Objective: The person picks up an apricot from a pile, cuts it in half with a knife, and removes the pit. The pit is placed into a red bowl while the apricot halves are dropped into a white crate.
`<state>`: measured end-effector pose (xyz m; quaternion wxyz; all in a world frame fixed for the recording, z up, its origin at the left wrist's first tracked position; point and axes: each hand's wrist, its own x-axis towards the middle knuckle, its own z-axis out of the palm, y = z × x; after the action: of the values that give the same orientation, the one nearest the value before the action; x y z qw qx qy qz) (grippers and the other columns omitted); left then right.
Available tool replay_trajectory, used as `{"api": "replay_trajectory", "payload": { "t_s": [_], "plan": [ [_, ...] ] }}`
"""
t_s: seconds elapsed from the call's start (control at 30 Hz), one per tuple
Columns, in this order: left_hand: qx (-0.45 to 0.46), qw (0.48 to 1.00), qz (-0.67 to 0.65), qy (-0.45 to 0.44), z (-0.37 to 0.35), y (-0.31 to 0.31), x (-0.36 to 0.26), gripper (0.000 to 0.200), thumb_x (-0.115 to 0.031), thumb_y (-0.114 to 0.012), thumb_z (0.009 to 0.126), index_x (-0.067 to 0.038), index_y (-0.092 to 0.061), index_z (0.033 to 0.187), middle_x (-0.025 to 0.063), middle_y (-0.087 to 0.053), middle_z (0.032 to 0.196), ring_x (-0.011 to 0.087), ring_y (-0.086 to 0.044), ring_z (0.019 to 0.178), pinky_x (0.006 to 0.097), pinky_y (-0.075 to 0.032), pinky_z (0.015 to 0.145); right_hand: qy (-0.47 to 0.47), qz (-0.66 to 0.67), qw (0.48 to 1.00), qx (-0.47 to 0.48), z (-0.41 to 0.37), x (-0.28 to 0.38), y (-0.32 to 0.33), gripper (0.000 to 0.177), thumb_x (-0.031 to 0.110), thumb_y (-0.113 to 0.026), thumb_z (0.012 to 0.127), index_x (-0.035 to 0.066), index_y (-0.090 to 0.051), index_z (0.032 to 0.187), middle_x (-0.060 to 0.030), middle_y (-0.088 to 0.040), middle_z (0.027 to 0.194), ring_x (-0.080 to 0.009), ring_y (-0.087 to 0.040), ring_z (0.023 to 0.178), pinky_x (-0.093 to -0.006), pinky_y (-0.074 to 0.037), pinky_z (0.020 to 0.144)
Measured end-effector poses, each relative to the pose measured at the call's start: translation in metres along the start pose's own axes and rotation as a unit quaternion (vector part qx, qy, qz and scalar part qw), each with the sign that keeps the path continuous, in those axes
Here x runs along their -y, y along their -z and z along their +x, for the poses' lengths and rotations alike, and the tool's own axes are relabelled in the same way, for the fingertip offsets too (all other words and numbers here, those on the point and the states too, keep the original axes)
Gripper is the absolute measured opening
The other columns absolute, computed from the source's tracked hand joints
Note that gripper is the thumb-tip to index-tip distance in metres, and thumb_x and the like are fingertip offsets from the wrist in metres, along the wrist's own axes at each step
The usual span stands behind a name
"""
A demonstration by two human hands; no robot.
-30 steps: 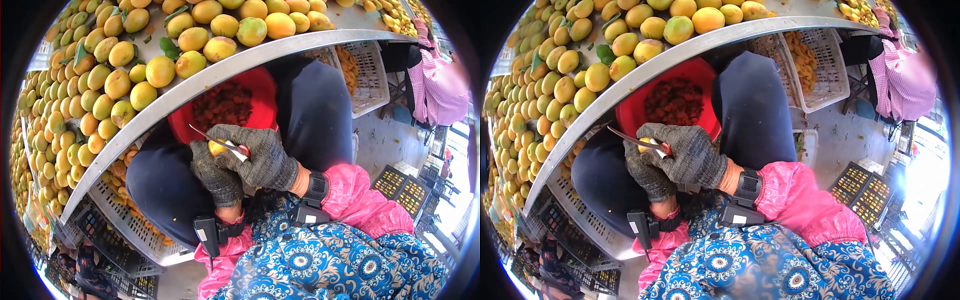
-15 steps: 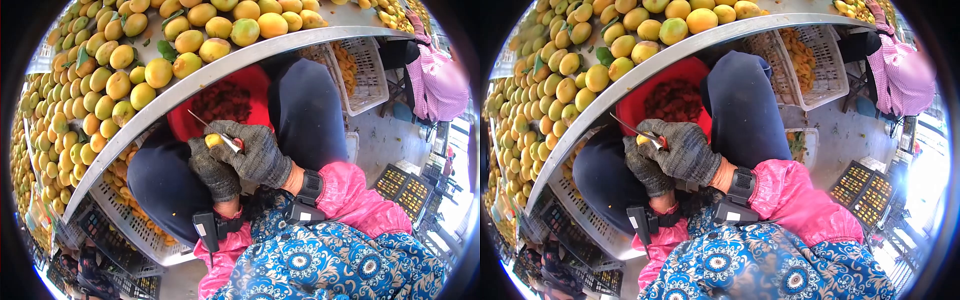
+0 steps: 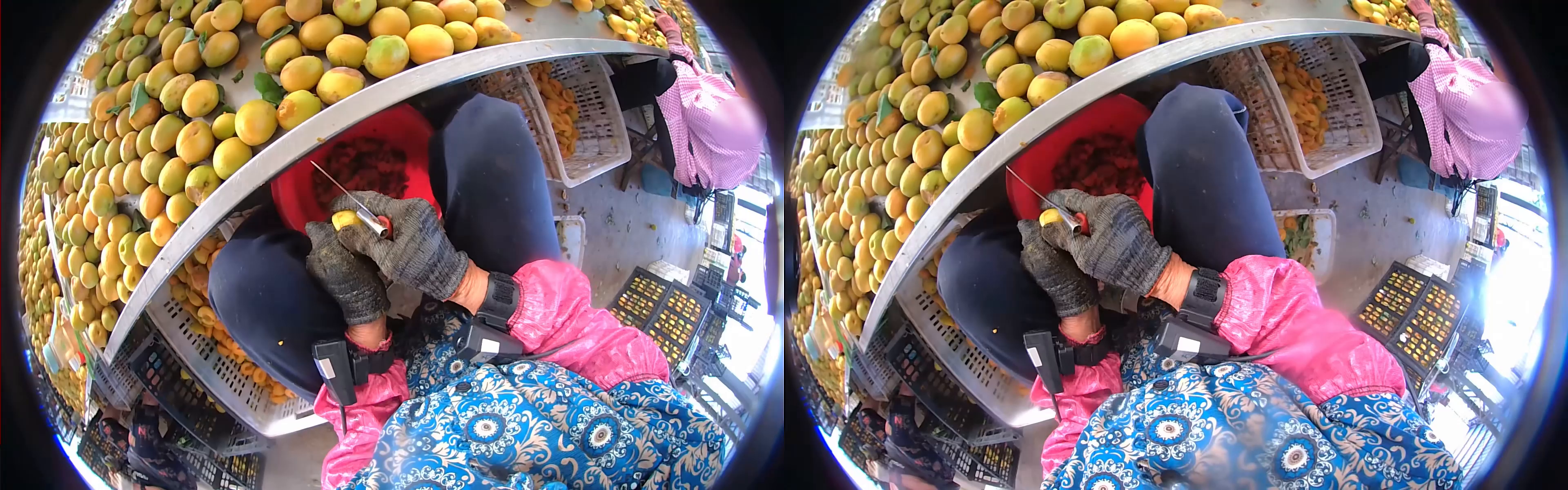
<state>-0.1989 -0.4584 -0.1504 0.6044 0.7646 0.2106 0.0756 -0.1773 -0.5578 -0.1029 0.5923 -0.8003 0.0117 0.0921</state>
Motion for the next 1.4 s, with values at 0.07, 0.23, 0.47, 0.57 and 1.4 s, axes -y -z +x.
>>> {"api": "replay_trajectory", "payload": {
  "t_s": [0.07, 0.23, 0.47, 0.57, 1.4],
  "plan": [
    [0.009, 0.992, -0.098, 0.078, -0.004, -0.001, -0.004, 0.031, -0.021, -0.04, 0.101, -0.001, -0.057, 0.085, 0.0052, -0.06, 0.073, 0.0125, -0.056, 0.066, 0.0296, -0.046, 0.06, -0.084, -0.031, 0.996, 0.006, 0.01, 0.003, 0.007, 0.029, 0.016, -0.071, 0.084, 0.001, -0.065, 0.108, -0.0142, -0.069, 0.09, -0.0159, -0.067, 0.082, -0.0305, -0.052, 0.072],
    [0.061, 0.998, -0.024, -0.023, -0.011, 0.002, -0.033, 0.038, -0.025, -0.041, 0.1, 0.004, -0.064, 0.094, 0.0084, -0.066, 0.081, 0.0142, -0.061, 0.075, 0.0318, -0.05, 0.071, -0.031, 0.021, 0.996, -0.083, 0.001, 0.0, 0.007, 0.023, 0.023, -0.07, 0.084, 0.002, -0.063, 0.091, -0.0208, -0.063, 0.079, -0.0356, -0.064, 0.071, -0.0385, -0.05, 0.061],
    [0.095, 0.915, -0.375, 0.111, -0.015, 0.006, -0.041, 0.041, -0.029, -0.037, 0.102, 0.004, -0.063, 0.101, 0.0103, -0.066, 0.096, 0.0156, -0.061, 0.089, 0.0299, -0.049, 0.083, -0.194, 0.342, 0.919, -0.037, -0.002, 0.02, 0.04, 0.017, 0.019, -0.067, 0.09, 0.002, -0.065, 0.093, 0.0031, -0.059, 0.071, -0.0067, -0.056, 0.062, -0.0226, -0.046, 0.054],
    [0.107, 0.951, -0.284, 0.061, -0.018, 0.009, -0.038, 0.048, -0.037, -0.034, 0.103, 0.002, -0.061, 0.103, 0.009, -0.065, 0.095, 0.0151, -0.061, 0.084, 0.0287, -0.052, 0.073, -0.084, 0.207, 0.975, -0.019, -0.002, 0.033, 0.046, 0.017, 0.019, -0.066, 0.09, 0.003, -0.064, 0.096, 0.0031, -0.056, 0.066, -0.0028, -0.05, 0.053, -0.018, -0.038, 0.045],
    [0.013, 0.984, -0.133, -0.122, -0.025, 0.026, -0.051, 0.037, -0.03, -0.047, 0.097, 0.0, -0.062, 0.111, 0.0119, -0.067, 0.1, 0.02, -0.065, 0.092, 0.0315, -0.053, 0.079, 0.075, -0.032, 0.993, 0.085, -0.028, 0.056, 0.019, 0.032, 0.029, -0.067, 0.087, 0.004, -0.065, 0.108, -0.0196, -0.067, 0.089, -0.0345, -0.067, 0.083, -0.0375, -0.054, 0.069]
  ]
}}
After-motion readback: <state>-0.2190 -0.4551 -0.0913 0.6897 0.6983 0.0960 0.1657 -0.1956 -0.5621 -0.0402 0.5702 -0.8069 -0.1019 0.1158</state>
